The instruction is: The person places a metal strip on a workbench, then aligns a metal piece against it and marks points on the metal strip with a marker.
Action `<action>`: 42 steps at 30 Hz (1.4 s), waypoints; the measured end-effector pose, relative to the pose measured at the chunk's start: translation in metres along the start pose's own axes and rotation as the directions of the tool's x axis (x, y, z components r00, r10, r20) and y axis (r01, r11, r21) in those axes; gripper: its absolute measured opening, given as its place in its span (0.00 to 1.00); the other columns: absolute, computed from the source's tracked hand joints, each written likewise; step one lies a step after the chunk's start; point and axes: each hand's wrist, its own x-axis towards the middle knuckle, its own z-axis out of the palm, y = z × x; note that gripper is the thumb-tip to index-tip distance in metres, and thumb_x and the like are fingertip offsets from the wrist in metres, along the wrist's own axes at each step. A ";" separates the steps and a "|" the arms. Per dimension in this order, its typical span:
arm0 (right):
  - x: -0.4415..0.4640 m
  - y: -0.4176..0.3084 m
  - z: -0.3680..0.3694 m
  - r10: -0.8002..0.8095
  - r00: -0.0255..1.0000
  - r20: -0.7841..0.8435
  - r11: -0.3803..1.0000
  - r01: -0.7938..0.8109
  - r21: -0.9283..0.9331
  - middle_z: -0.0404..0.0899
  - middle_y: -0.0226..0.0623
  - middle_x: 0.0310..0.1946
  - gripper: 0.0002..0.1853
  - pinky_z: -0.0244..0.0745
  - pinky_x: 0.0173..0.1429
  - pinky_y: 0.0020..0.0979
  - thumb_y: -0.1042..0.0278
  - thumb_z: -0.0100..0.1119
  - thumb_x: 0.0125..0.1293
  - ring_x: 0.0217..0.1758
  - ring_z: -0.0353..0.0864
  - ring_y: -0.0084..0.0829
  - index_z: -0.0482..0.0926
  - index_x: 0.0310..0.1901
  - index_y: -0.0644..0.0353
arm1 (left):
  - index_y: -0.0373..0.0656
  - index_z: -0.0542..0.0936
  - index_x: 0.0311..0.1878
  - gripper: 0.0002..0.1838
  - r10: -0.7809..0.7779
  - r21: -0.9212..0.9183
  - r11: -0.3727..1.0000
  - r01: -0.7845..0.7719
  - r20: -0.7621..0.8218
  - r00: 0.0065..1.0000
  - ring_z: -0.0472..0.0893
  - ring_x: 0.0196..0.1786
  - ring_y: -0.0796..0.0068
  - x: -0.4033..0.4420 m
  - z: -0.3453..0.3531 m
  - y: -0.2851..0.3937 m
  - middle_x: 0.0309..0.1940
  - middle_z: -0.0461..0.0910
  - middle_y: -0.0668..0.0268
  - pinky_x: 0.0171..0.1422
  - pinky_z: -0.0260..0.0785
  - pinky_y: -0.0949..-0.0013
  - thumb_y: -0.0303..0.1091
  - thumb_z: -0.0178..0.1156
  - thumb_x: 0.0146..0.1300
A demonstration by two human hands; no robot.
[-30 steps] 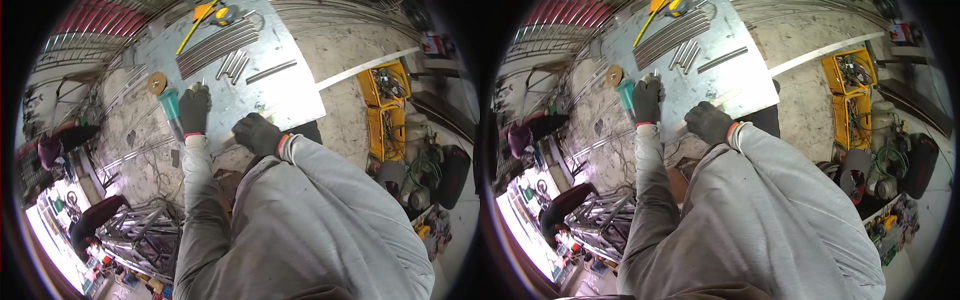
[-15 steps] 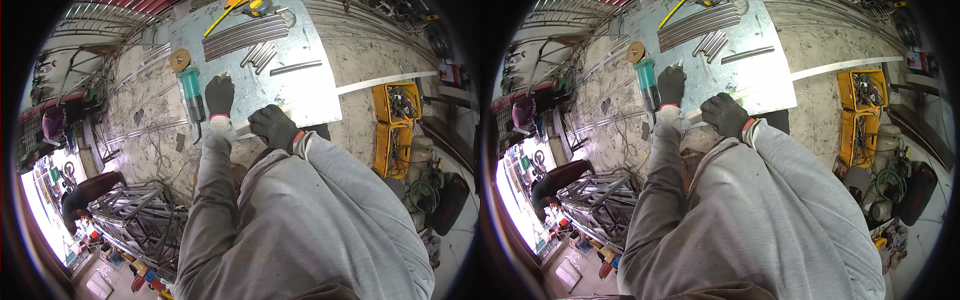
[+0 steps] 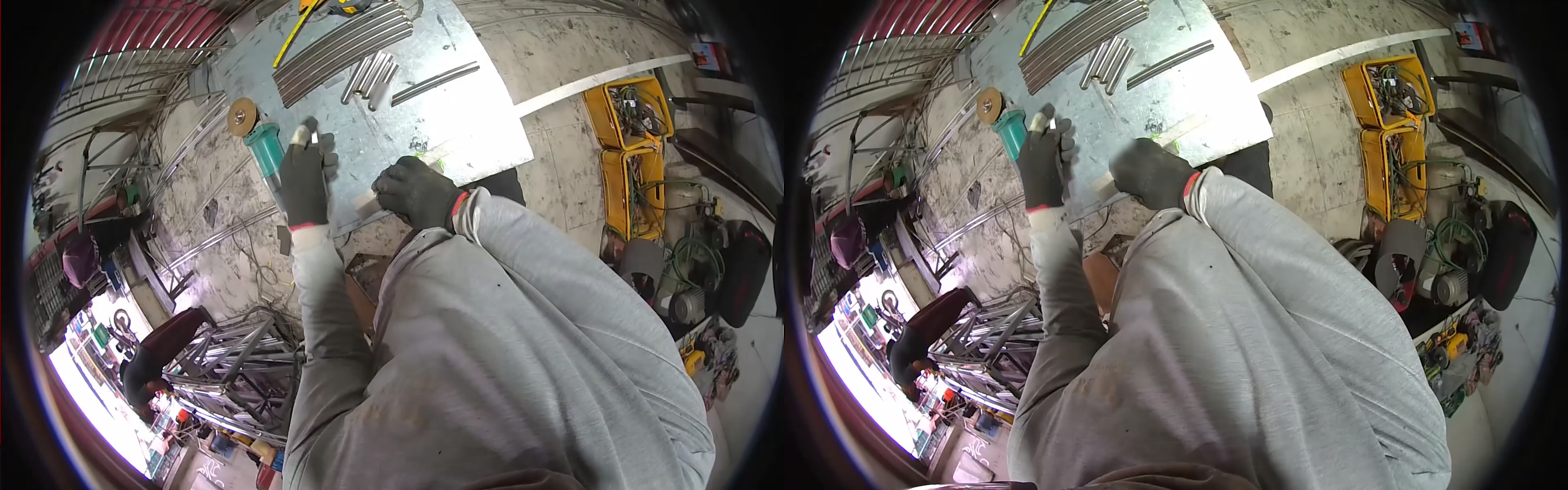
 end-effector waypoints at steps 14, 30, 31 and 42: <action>0.001 -0.001 0.004 0.029 1.000 0.008 0.998 -0.029 0.053 0.87 0.33 0.63 0.16 0.77 0.73 0.51 0.66 0.72 0.60 0.65 0.84 0.42 0.90 0.50 0.50 | 0.32 0.84 0.66 0.16 0.402 -0.048 0.915 -0.400 0.148 0.904 0.90 0.57 0.65 -0.080 -0.019 -0.029 0.54 0.88 0.55 0.65 0.86 0.61 0.27 0.68 0.81; 0.000 -0.002 0.004 0.018 0.999 0.044 1.000 -0.018 -0.001 0.87 0.32 0.63 0.14 0.75 0.74 0.48 0.65 0.70 0.62 0.69 0.82 0.41 0.91 0.50 0.46 | 0.35 0.88 0.66 0.20 0.142 0.041 0.988 -0.150 0.166 0.976 0.86 0.41 0.81 -0.087 0.052 -0.012 0.43 0.90 0.68 0.45 0.78 0.73 0.31 0.72 0.74; 0.000 -0.003 0.001 0.085 0.973 0.214 0.996 -0.081 -0.026 0.87 0.30 0.63 0.14 0.74 0.75 0.47 0.64 0.68 0.65 0.69 0.82 0.40 0.92 0.51 0.45 | 0.34 0.88 0.65 0.19 0.105 0.075 0.990 -0.121 0.191 0.976 0.86 0.42 0.80 -0.089 0.059 -0.007 0.43 0.91 0.68 0.46 0.79 0.73 0.31 0.72 0.74; -0.002 -0.002 0.014 0.223 0.958 0.180 0.965 -0.243 0.099 0.91 0.38 0.57 0.16 0.83 0.69 0.44 0.66 0.66 0.69 0.68 0.86 0.47 0.92 0.56 0.52 | 0.33 0.92 0.57 0.13 0.115 0.271 0.937 -0.218 0.348 0.930 0.86 0.43 0.82 -0.071 0.098 -0.001 0.42 0.92 0.66 0.48 0.79 0.72 0.28 0.71 0.74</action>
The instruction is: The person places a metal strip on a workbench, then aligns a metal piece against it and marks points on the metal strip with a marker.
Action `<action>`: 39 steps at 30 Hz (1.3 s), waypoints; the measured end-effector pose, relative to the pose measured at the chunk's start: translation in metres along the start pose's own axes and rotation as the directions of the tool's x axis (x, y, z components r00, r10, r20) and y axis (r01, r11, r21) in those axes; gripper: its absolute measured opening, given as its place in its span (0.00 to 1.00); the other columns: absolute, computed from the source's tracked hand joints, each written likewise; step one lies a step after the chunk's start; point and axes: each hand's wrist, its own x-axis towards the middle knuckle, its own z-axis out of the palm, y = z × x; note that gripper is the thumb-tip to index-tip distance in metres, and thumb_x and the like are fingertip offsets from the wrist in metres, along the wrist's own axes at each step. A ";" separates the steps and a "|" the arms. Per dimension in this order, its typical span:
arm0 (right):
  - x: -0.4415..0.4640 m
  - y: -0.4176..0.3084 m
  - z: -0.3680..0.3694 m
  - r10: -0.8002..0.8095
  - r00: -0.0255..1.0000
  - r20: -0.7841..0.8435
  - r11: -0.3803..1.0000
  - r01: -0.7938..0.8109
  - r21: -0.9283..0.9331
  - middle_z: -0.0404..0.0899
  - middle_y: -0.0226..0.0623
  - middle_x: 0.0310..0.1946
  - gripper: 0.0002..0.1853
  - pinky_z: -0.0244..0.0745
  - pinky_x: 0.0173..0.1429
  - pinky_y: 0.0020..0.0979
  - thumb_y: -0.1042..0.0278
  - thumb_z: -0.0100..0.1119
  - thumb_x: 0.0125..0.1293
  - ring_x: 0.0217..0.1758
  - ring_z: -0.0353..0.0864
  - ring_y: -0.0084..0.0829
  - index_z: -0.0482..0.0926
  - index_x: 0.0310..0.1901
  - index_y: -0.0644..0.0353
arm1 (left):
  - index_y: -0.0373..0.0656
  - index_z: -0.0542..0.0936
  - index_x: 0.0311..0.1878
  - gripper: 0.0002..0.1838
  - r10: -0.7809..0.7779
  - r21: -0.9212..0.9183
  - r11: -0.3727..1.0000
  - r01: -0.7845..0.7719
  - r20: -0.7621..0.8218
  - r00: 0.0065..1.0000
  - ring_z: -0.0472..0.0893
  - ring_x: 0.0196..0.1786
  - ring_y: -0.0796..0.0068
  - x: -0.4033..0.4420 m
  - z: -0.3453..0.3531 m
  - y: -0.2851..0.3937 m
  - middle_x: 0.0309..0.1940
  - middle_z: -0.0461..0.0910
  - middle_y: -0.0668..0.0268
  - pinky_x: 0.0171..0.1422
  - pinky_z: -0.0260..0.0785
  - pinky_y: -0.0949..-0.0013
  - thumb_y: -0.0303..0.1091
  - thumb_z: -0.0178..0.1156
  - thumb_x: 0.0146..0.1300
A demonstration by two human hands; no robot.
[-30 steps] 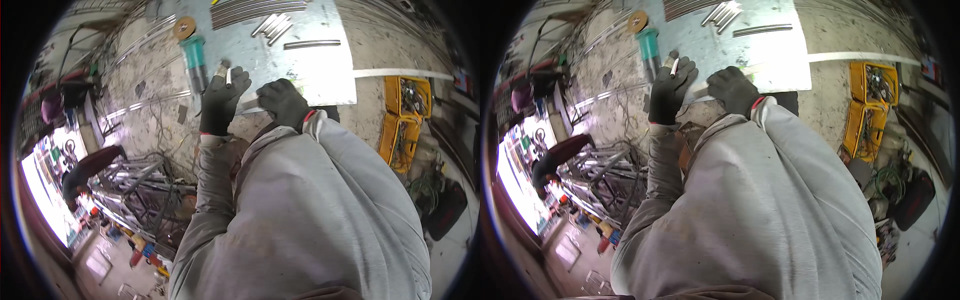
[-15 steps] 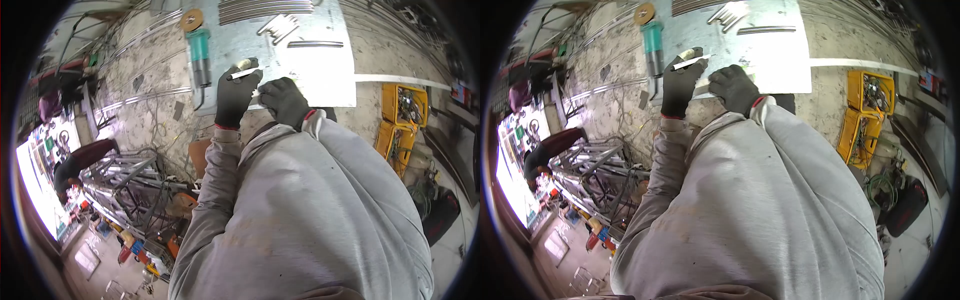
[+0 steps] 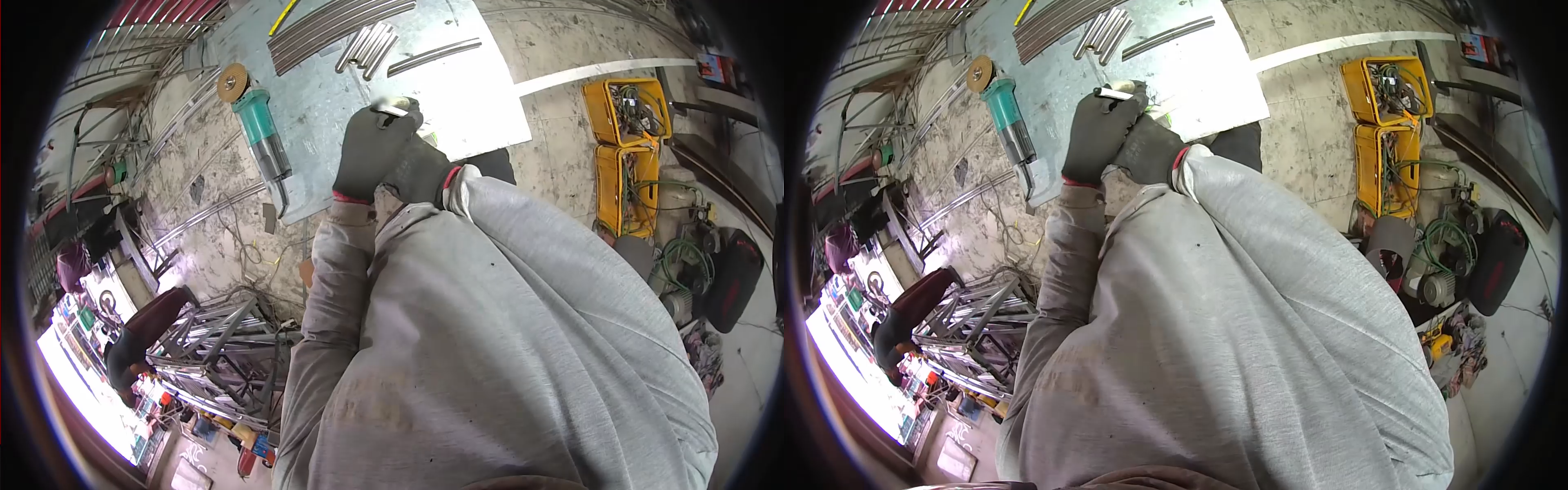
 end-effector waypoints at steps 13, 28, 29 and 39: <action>-0.010 -0.003 0.003 0.122 0.980 -0.154 0.974 -0.088 0.208 0.93 0.41 0.54 0.14 0.88 0.60 0.47 0.62 0.67 0.70 0.58 0.92 0.48 0.94 0.54 0.47 | 0.38 0.94 0.55 0.16 0.023 0.204 0.978 -0.033 0.048 0.999 0.92 0.44 0.67 0.006 0.006 -0.021 0.41 0.95 0.59 0.53 0.81 0.63 0.38 0.73 0.71; -0.012 0.017 0.028 0.095 0.982 -0.166 0.981 -0.064 0.183 0.92 0.42 0.53 0.16 0.87 0.58 0.49 0.56 0.68 0.71 0.56 0.92 0.49 0.91 0.56 0.48 | 0.41 0.95 0.54 0.18 0.104 0.275 0.954 -0.118 0.063 0.993 0.93 0.43 0.63 0.012 0.006 -0.032 0.40 0.95 0.56 0.51 0.82 0.60 0.45 0.73 0.71; -0.012 0.020 0.032 -0.031 0.973 -0.227 0.996 0.049 0.076 0.92 0.41 0.49 0.14 0.86 0.55 0.50 0.58 0.68 0.69 0.53 0.91 0.50 0.91 0.52 0.49 | 0.41 0.95 0.55 0.19 0.119 0.272 0.953 -0.133 0.065 0.991 0.93 0.43 0.64 0.011 0.006 -0.030 0.41 0.95 0.56 0.52 0.82 0.60 0.44 0.73 0.71; -0.012 0.021 0.034 -0.017 0.984 -0.175 0.999 0.024 0.041 0.93 0.38 0.47 0.12 0.86 0.56 0.50 0.55 0.68 0.71 0.53 0.92 0.48 0.92 0.49 0.48 | 0.38 0.94 0.57 0.19 0.097 0.301 0.947 -0.110 0.058 0.994 0.92 0.45 0.68 0.010 0.007 -0.026 0.43 0.96 0.57 0.56 0.82 0.63 0.40 0.73 0.70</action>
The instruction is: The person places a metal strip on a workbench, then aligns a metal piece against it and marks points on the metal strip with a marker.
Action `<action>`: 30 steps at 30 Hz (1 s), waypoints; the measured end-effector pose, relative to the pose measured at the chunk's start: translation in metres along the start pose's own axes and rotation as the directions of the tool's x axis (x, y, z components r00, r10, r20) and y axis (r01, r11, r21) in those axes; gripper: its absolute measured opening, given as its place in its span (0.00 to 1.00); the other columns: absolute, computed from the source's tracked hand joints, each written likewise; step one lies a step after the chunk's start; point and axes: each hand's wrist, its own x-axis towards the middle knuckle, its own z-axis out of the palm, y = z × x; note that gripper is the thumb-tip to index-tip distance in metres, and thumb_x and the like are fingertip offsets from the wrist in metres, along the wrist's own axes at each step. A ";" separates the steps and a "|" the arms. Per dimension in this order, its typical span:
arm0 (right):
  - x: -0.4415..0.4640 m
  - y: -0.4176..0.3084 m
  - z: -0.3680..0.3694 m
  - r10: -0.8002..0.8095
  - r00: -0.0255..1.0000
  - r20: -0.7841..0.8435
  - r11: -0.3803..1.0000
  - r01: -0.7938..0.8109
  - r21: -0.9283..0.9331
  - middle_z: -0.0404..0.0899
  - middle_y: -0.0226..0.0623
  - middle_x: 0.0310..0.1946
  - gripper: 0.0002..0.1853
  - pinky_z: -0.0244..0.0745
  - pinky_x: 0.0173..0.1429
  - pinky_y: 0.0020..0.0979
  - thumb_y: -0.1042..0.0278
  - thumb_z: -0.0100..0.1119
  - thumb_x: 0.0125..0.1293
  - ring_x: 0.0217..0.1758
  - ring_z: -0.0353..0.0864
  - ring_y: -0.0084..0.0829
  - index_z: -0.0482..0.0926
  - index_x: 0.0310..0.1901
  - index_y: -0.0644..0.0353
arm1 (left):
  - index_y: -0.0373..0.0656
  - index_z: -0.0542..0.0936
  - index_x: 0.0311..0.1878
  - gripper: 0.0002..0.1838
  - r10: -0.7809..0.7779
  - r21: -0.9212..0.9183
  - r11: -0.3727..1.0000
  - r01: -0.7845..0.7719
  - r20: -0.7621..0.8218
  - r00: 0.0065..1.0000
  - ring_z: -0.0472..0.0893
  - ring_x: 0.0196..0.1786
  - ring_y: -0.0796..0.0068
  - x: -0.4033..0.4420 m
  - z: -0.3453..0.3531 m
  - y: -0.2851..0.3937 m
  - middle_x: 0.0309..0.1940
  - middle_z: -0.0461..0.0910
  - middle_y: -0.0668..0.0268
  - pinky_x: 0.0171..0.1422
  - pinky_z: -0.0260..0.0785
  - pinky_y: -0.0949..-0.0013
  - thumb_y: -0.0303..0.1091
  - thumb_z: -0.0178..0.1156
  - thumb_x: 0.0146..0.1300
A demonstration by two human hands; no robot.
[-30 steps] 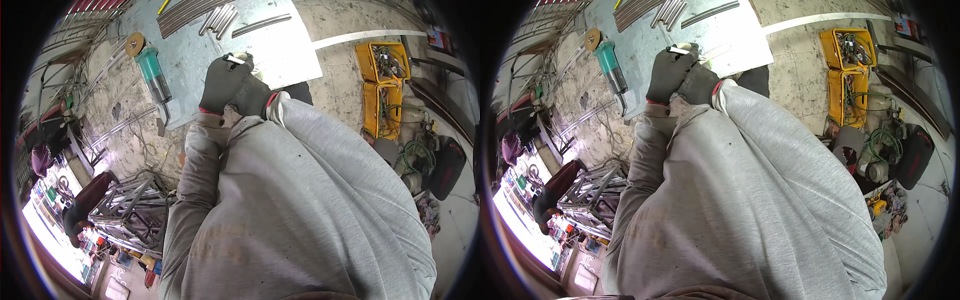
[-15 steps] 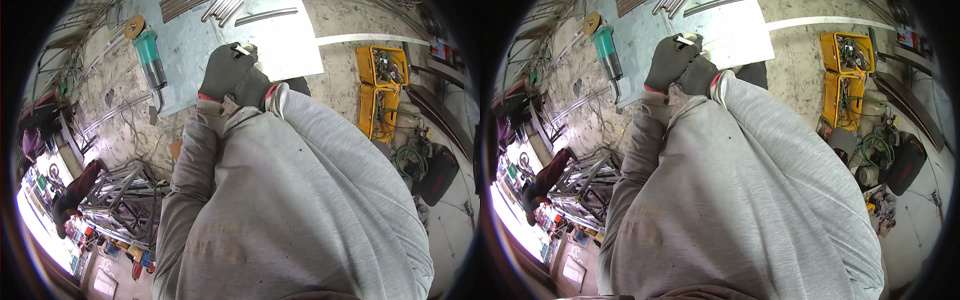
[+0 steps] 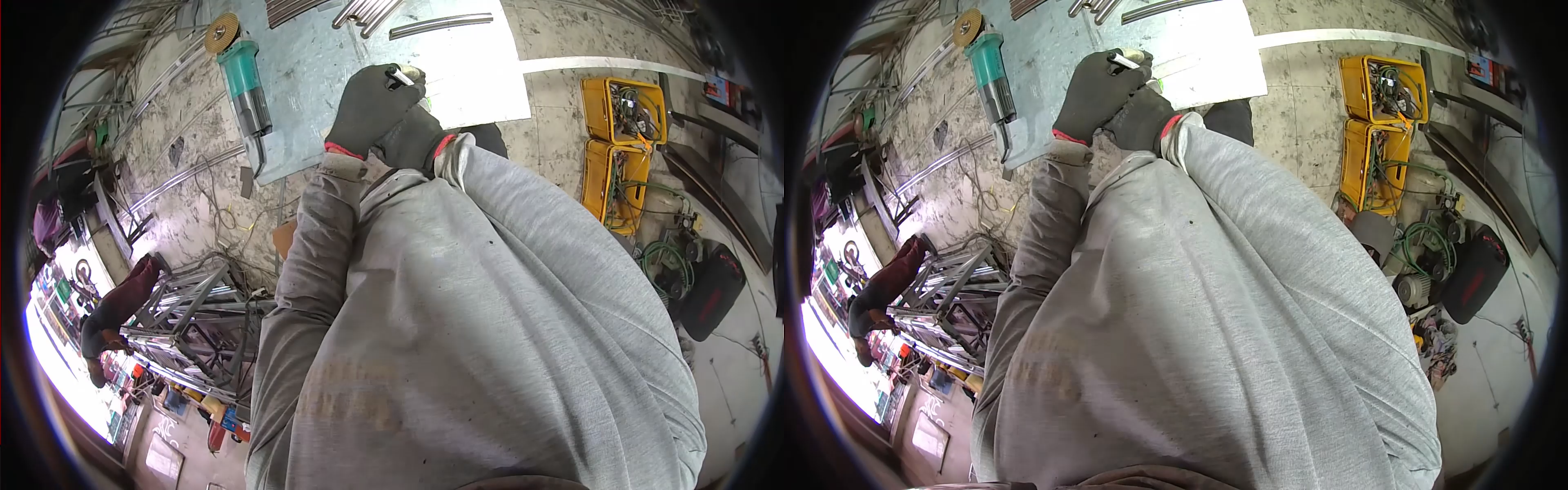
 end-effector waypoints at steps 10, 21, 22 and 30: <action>0.003 -0.003 -0.008 0.013 0.998 0.067 1.000 -0.014 0.012 0.93 0.37 0.47 0.12 0.85 0.56 0.49 0.56 0.67 0.72 0.54 0.92 0.48 0.92 0.49 0.49 | 0.36 0.94 0.57 0.20 -0.017 -0.006 1.000 0.016 -0.020 1.000 0.91 0.43 0.69 -0.001 0.002 0.002 0.42 0.96 0.56 0.54 0.82 0.64 0.40 0.73 0.70; 0.002 -0.002 -0.005 0.055 0.995 0.087 0.998 -0.056 0.009 0.93 0.38 0.48 0.12 0.86 0.57 0.50 0.56 0.67 0.72 0.55 0.92 0.48 0.92 0.49 0.49 | 0.37 0.94 0.56 0.19 0.018 -0.037 0.999 -0.019 -0.037 0.999 0.91 0.41 0.69 0.000 0.002 -0.001 0.41 0.96 0.56 0.52 0.81 0.63 0.41 0.73 0.71; 0.002 -0.002 -0.005 0.024 0.998 0.066 1.000 -0.024 0.002 0.93 0.38 0.48 0.12 0.86 0.58 0.50 0.56 0.67 0.72 0.55 0.92 0.48 0.92 0.50 0.49 | 0.38 0.94 0.56 0.19 0.013 -0.033 0.999 -0.014 -0.035 0.999 0.91 0.41 0.69 0.000 0.002 -0.001 0.40 0.95 0.56 0.52 0.81 0.63 0.42 0.73 0.71; -0.001 0.005 0.005 0.036 0.993 0.115 0.999 -0.036 0.000 0.93 0.38 0.50 0.14 0.85 0.60 0.51 0.54 0.67 0.72 0.56 0.92 0.48 0.92 0.51 0.49 | 0.38 0.95 0.56 0.20 0.010 -0.024 1.000 -0.010 0.000 1.000 0.90 0.39 0.69 -0.001 -0.002 0.000 0.38 0.95 0.55 0.48 0.80 0.63 0.44 0.73 0.71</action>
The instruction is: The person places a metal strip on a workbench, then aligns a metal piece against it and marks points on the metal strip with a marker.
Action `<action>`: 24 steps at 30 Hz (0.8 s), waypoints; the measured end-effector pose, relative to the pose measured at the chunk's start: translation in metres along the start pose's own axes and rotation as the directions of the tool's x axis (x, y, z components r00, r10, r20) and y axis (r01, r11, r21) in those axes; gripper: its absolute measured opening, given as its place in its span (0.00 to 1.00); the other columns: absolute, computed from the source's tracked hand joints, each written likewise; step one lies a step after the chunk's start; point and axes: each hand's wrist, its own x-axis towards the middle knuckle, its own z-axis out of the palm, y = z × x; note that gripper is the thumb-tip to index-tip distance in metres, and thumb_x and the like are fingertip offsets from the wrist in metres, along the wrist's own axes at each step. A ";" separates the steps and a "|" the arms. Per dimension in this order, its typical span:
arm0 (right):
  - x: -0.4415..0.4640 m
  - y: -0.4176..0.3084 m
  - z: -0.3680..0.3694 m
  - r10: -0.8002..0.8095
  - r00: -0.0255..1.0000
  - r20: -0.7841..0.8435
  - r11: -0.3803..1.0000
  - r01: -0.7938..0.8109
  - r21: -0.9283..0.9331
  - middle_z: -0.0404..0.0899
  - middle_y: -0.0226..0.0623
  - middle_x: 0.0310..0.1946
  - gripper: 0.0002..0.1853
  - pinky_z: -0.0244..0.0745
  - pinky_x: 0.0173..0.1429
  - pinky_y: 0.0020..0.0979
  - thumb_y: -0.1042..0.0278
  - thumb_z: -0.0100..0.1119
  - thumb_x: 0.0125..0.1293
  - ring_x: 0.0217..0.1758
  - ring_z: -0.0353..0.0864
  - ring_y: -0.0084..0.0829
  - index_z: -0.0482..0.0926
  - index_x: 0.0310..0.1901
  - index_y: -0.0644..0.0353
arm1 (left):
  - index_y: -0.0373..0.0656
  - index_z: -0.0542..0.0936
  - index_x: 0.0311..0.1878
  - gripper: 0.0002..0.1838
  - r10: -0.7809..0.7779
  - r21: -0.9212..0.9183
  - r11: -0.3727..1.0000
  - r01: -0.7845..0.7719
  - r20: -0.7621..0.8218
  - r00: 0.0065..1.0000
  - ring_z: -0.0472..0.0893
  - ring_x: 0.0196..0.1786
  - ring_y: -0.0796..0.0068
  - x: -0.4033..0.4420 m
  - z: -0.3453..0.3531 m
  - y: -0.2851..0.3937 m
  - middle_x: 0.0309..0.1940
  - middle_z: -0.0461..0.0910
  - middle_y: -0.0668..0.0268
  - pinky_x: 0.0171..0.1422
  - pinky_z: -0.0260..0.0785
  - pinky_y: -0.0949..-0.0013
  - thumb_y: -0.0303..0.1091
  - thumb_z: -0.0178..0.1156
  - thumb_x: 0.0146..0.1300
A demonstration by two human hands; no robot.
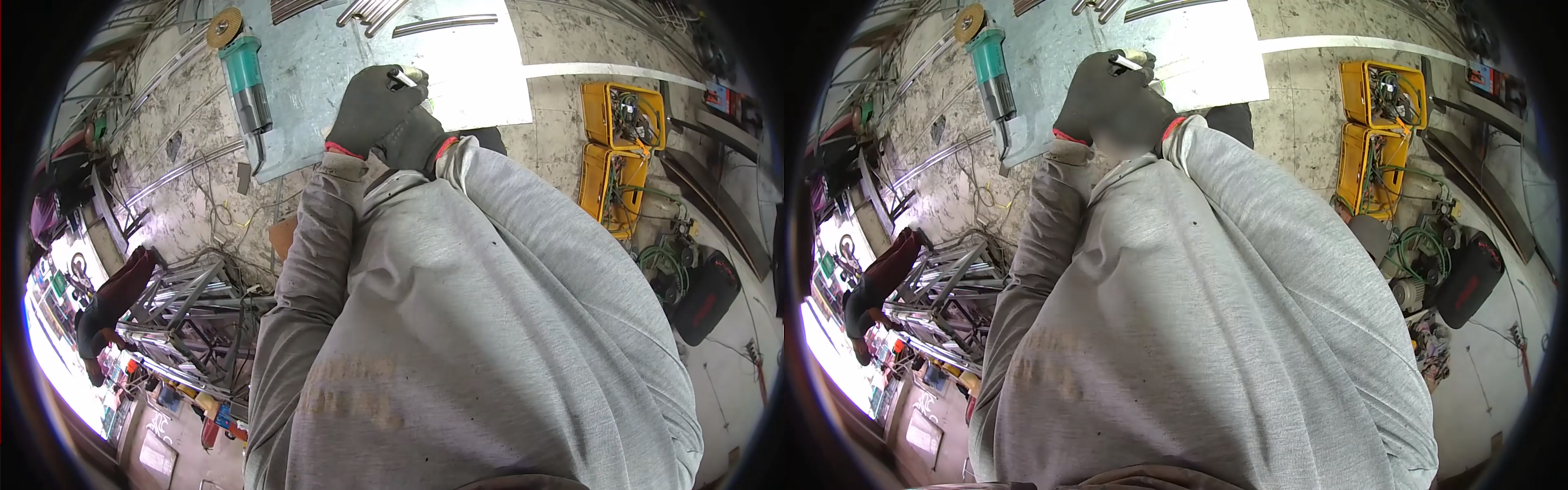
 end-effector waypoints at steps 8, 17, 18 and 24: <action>-0.002 0.000 0.001 0.052 0.999 0.016 0.998 -0.053 0.033 0.93 0.39 0.51 0.15 0.85 0.63 0.52 0.54 0.66 0.72 0.58 0.91 0.50 0.92 0.53 0.49 | 0.38 0.95 0.57 0.20 0.032 -0.040 0.999 -0.033 -0.023 0.999 0.90 0.38 0.72 0.000 0.003 -0.004 0.38 0.95 0.58 0.47 0.80 0.64 0.42 0.72 0.71; -0.001 -0.002 0.000 -0.008 1.000 -0.003 1.000 0.008 -0.004 0.93 0.40 0.50 0.14 0.82 0.63 0.53 0.55 0.65 0.73 0.58 0.89 0.52 0.92 0.51 0.50 | 0.37 0.94 0.56 0.18 0.022 0.004 1.000 -0.023 0.043 0.999 0.91 0.42 0.73 -0.001 -0.001 -0.003 0.41 0.96 0.59 0.52 0.83 0.66 0.40 0.73 0.70; 0.000 -0.004 -0.005 -0.013 1.000 -0.004 1.000 0.013 -0.005 0.93 0.40 0.50 0.14 0.82 0.63 0.53 0.55 0.65 0.73 0.58 0.89 0.52 0.92 0.51 0.50 | 0.37 0.94 0.56 0.18 0.023 0.005 1.000 -0.024 0.038 0.999 0.91 0.42 0.73 -0.002 -0.002 -0.002 0.41 0.96 0.59 0.52 0.83 0.66 0.40 0.73 0.70; 0.014 -0.028 -0.047 -0.226 0.972 -0.068 0.958 0.209 -0.196 0.88 0.33 0.62 0.12 0.78 0.70 0.47 0.62 0.70 0.64 0.64 0.85 0.41 0.91 0.48 0.49 | 0.32 0.89 0.64 0.16 -0.103 -0.668 0.724 -0.174 -0.353 0.930 0.91 0.42 0.76 -0.014 -0.015 -0.039 0.41 0.94 0.62 0.48 0.80 0.74 0.28 0.66 0.79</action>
